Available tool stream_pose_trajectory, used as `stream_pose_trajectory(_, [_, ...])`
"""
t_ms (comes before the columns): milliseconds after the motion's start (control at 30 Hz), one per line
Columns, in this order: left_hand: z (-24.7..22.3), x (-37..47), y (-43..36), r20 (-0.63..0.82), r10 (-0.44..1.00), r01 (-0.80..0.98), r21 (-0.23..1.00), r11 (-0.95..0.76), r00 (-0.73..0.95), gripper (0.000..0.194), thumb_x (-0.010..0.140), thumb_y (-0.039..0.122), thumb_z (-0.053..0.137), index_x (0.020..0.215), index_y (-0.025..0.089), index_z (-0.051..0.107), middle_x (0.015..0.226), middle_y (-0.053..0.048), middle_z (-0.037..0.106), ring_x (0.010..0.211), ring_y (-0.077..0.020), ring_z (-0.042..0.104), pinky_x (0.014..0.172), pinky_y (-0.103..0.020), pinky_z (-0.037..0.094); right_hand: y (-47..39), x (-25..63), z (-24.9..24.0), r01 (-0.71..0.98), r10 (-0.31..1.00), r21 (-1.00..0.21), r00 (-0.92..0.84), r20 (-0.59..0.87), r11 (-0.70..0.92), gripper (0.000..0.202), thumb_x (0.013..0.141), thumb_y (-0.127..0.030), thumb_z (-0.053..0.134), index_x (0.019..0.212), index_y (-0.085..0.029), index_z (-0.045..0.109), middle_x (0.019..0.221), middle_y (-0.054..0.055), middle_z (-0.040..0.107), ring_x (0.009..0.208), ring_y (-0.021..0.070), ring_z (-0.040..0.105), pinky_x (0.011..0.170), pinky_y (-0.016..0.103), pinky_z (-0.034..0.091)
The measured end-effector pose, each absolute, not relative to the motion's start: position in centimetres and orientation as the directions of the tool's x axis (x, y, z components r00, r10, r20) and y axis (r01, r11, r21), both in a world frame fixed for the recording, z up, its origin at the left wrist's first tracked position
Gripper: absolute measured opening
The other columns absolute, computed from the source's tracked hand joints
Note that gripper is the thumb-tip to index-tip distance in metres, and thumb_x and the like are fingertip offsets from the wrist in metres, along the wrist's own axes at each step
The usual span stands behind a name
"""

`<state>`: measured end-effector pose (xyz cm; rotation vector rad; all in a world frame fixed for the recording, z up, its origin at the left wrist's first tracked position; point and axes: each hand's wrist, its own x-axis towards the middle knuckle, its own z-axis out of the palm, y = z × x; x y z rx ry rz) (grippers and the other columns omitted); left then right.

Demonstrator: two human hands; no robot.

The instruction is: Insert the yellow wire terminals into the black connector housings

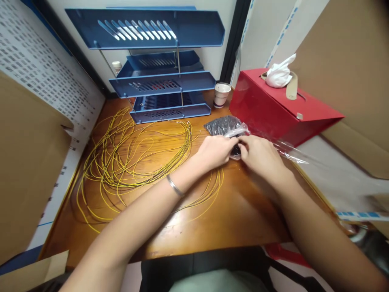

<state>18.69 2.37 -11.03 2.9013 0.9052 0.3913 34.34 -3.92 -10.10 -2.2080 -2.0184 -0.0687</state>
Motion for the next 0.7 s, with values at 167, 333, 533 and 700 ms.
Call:
stream_pose_trajectory(167, [-11.3, 19.3, 2.3, 0.192, 0.684, 0.677, 0.111, -0.728, 0.704, 0.027, 0.09, 0.02, 0.057, 0.116, 0.017, 0.067, 0.1, -0.013, 0.077, 0.092, -0.027, 0.073, 0.073, -0.034, 0.051, -4.0, 35.0, -10.5, 0.984, 0.984, -0.105, 0.156, 0.085, -0.147, 0.036, 0.089, -0.023, 0.057, 0.123, -0.019, 0.069, 0.103, 0.015, 0.077, 0.095, 0.036, 0.073, 0.077, 0.042, 0.05])
stream_pose_trajectory(333, [-10.5, 16.9, 1.1, 0.288, 0.651, 0.595, 0.264, -0.759, 0.702, 0.031, 0.093, 0.031, 0.059, 0.123, 0.023, 0.066, 0.118, -0.005, 0.075, 0.102, -0.0237, 0.071, 0.08, -0.033, 0.052, -4.1, 35.7, -10.8, 0.974, 0.967, -0.227, 0.065, 0.245, -0.008, 0.036, 0.088, -0.016, 0.056, 0.12, -0.018, 0.072, 0.102, 0.011, 0.079, 0.092, 0.0306, 0.074, 0.084, 0.041, 0.053])
stream_pose_trajectory(533, [-9.6, 9.9, 0.6, 0.16, 0.875, 0.879, 0.072, -0.472, 0.457, 0.029, 0.096, 0.038, 0.055, 0.117, 0.021, 0.067, 0.119, -0.009, 0.073, 0.101, -0.0287, 0.07, 0.079, -0.038, 0.053, -5.2, 33.2, -11.4, 0.866, 0.87, -0.332, -0.206, 0.447, 0.375, 0.023, 0.093, -0.026, 0.061, 0.109, -0.014, 0.072, 0.107, 0.012, 0.075, 0.083, 0.0228, 0.07, 0.078, 0.035, 0.053])
stream_pose_trajectory(700, [-9.2, 5.5, 1.0, -0.087, 0.928, 0.929, -0.054, -0.366, 0.361, 0.045, 0.091, 0.056, 0.056, 0.115, 0.02, 0.068, 0.119, -0.012, 0.07, 0.11, -0.0354, 0.066, 0.085, -0.043, 0.053, -6.8, 29.4, -12.3, 0.782, 0.84, -0.307, -0.504, 0.2, 0.542, 0.031, 0.099, -0.037, 0.058, 0.119, -0.015, 0.068, 0.097, 0.009, 0.074, 0.082, 0.0223, 0.069, 0.073, 0.033, 0.049])
